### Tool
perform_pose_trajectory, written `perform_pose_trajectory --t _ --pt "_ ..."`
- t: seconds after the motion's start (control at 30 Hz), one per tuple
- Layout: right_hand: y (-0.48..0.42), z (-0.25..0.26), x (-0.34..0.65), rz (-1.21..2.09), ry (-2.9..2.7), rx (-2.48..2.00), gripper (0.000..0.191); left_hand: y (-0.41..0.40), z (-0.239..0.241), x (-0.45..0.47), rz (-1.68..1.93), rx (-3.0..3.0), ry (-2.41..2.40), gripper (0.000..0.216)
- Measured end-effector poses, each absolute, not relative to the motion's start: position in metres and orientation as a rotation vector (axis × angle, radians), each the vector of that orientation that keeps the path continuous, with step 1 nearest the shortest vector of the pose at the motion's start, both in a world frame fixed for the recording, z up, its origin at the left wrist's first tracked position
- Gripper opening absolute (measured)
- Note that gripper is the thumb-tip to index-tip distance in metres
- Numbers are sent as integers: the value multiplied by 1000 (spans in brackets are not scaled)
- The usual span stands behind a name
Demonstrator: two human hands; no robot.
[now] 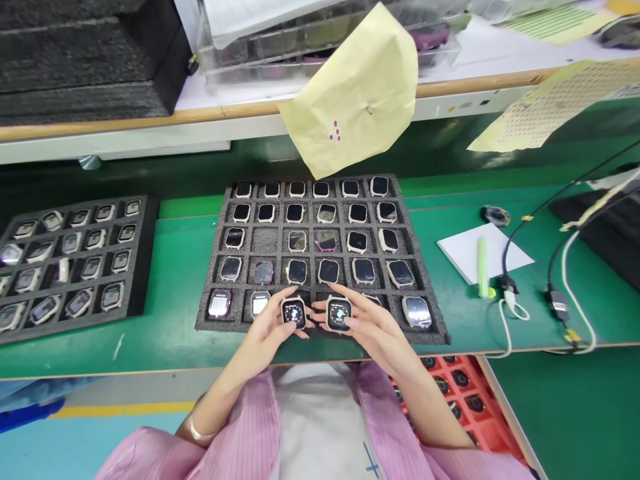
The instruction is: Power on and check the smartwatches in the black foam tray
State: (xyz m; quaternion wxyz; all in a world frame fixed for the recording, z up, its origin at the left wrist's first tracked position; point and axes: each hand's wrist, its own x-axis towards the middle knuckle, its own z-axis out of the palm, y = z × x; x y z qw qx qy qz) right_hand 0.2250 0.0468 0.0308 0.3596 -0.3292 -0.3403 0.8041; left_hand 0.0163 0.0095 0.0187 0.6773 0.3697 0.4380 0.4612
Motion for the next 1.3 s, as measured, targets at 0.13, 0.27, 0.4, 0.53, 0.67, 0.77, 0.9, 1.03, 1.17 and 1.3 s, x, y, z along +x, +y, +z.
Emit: perform_pose_trajectory --t 0.13,0.27,0.4,0.53,0.67,0.77,0.9,1.03,1.17,1.3 --pt "43 27 225 2009 -943 -873 52 9 18 12 1022 789 972 49" --pt "43 24 225 1979 -1021 -876 51 8 16 11 1025 789 962 48" --pt "43 23 226 1943 -1066 -881 44 8 15 12 1021 794 949 47" --pt "43 23 225 1931 -1058 -872 41 8 15 12 1027 787 937 45" --pt "42 25 222 1900 -1051 -922 41 8 16 12 1013 806 948 44" --pt "41 28 219 1852 -1083 -957 38 9 18 12 1015 832 967 43" --pt "40 32 219 1892 -1171 -837 49 8 20 11 1054 839 983 49" --pt "38 31 225 1933 -1315 -734 70 7 22 8 1093 843 944 53" --pt "42 24 231 1714 -1645 -890 62 8 24 8 1092 859 924 46" --pt "52 20 229 1055 -2140 -1031 50 10 25 12 1092 852 930 44"
